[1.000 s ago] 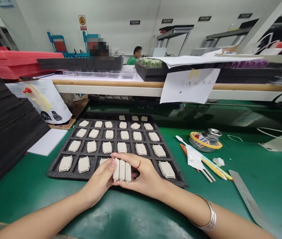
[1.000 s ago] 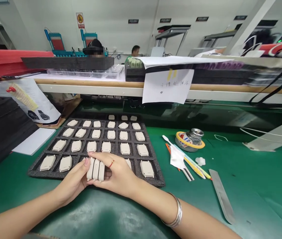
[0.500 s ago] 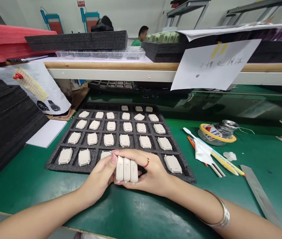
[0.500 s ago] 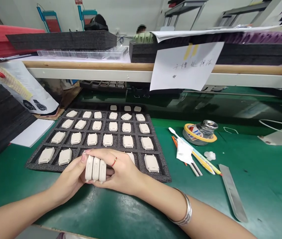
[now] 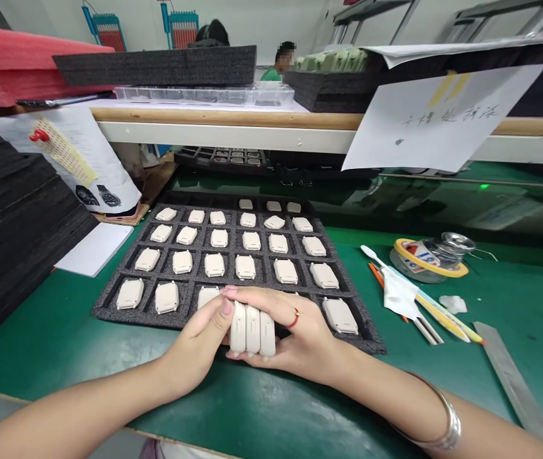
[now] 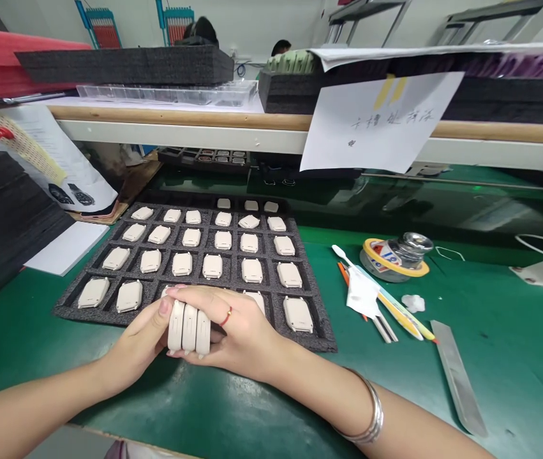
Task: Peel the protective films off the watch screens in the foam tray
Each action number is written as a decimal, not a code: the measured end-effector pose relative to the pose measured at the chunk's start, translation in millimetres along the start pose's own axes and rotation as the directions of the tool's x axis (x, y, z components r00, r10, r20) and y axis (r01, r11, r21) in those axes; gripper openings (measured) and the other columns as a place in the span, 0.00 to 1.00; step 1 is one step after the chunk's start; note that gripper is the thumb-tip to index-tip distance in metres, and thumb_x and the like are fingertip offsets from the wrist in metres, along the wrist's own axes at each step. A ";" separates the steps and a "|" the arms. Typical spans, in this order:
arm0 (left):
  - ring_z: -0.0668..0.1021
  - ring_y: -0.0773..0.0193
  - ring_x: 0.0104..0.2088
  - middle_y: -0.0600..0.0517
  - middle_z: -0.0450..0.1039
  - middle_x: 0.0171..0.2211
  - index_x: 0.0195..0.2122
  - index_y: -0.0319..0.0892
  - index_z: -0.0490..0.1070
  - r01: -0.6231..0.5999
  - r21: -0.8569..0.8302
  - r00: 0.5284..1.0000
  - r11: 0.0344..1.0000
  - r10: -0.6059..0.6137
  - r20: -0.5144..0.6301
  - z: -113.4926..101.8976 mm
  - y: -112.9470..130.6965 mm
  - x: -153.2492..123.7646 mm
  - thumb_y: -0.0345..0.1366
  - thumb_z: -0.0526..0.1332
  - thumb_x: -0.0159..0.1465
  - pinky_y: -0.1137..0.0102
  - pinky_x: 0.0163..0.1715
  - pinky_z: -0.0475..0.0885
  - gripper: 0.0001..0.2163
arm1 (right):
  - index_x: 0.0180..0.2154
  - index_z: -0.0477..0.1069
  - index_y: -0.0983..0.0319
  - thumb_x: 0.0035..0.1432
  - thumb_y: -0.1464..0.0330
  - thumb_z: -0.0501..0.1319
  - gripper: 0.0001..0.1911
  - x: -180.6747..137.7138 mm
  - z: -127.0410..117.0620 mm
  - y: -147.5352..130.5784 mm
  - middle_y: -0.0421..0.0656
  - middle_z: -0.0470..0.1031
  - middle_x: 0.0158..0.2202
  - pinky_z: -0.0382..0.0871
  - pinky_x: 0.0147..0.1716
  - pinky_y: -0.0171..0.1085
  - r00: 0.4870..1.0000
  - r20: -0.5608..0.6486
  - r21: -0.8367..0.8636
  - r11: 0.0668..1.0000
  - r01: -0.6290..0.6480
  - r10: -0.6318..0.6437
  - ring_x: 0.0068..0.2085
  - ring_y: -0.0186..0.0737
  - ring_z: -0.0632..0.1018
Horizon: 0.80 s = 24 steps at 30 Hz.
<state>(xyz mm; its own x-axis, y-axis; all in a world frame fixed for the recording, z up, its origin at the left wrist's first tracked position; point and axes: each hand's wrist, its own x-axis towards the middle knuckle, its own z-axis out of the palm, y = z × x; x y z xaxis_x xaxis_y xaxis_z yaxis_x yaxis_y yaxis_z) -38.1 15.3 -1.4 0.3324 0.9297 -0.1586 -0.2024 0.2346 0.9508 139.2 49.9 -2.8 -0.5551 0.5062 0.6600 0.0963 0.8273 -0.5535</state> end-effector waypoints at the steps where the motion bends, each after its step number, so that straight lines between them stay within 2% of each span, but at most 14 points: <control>1: 0.68 0.69 0.28 0.54 0.68 0.28 0.40 0.39 0.73 -0.001 0.006 1.000 1.000 0.001 0.004 0.5 0.5 0.2 0.60 0.59 0.62 0.75 0.27 0.68 0.26 | 0.59 0.65 0.63 0.52 0.68 0.73 0.35 0.0 0.1 -0.4 0.52 0.76 0.55 0.71 0.57 0.35 1.000 0.003 -0.001 1.000 -0.005 0.005 0.55 0.40 0.77; 10: 0.70 0.67 0.29 0.53 0.69 0.29 0.43 0.39 0.73 0.056 0.006 0.998 0.998 -0.056 -0.041 2.2 0.3 -2.4 0.63 0.60 0.58 0.73 0.28 0.68 0.29 | 0.57 0.66 0.64 0.50 0.67 0.74 0.34 0.1 1.5 0.1 0.52 0.77 0.53 0.71 0.56 0.33 1.000 -0.027 0.003 1.000 0.003 -0.003 0.53 0.39 0.79; 17: 0.71 0.65 0.31 0.52 0.70 0.31 0.43 0.39 0.73 0.047 0.027 0.998 0.999 -0.046 -0.037 1.5 -0.2 -2.6 0.62 0.58 0.61 0.72 0.30 0.68 0.28 | 0.59 0.65 0.59 0.52 0.65 0.73 0.34 -0.3 1.9 1.1 0.48 0.77 0.54 0.74 0.55 0.36 1.000 -0.023 0.017 1.000 -0.016 0.016 0.53 0.41 0.80; 24: 0.71 0.63 0.31 0.52 0.71 0.30 0.43 0.39 0.74 0.033 0.066 0.998 0.997 -0.029 -0.059 3.5 2.1 -2.6 0.62 0.58 0.61 0.71 0.31 0.68 0.27 | 0.58 0.66 0.60 0.51 0.64 0.73 0.35 -0.3 1.4 0.6 0.49 0.77 0.54 0.74 0.54 0.36 1.000 -0.009 0.015 1.000 -0.023 0.024 0.52 0.41 0.80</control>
<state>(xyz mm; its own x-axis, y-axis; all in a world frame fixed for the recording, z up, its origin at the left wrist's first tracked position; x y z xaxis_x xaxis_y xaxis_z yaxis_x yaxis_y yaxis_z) -36.1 12.4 1.9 0.2835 0.9376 -0.2013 -0.1305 0.2457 0.9605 138.2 50.0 -4.1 -0.5454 0.5277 0.6512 0.0967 0.8114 -0.5765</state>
